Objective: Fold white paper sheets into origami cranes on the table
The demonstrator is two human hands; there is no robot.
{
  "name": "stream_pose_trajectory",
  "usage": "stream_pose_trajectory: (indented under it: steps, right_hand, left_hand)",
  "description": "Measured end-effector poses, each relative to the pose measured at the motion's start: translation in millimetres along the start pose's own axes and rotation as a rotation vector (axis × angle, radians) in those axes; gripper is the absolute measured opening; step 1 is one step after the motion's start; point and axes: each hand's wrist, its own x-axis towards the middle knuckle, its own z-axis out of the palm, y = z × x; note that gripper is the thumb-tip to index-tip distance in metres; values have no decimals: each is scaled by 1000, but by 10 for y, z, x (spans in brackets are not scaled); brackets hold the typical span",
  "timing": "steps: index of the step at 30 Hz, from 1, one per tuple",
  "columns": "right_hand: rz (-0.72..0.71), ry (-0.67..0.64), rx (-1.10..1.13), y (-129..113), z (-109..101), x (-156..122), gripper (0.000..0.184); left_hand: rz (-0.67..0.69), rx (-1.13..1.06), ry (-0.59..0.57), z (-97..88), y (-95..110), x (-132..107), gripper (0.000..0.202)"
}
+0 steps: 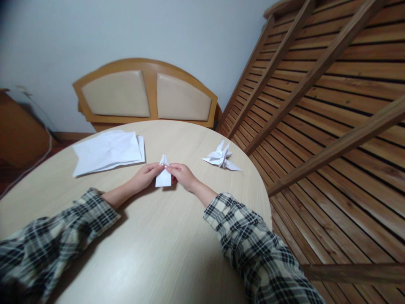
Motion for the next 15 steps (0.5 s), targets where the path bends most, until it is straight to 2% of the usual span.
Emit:
stream_pose_trajectory:
  steps: [7, 15]
  right_hand:
    - [11, -3, -30, -38, 14, -14, 45]
    - [-22, 29, -13, -64, 32, -12, 47]
  left_hand:
    - [-7, 3, 16, 4, -14, -4, 46]
    - [-19, 60, -148, 5, 37, -40, 46]
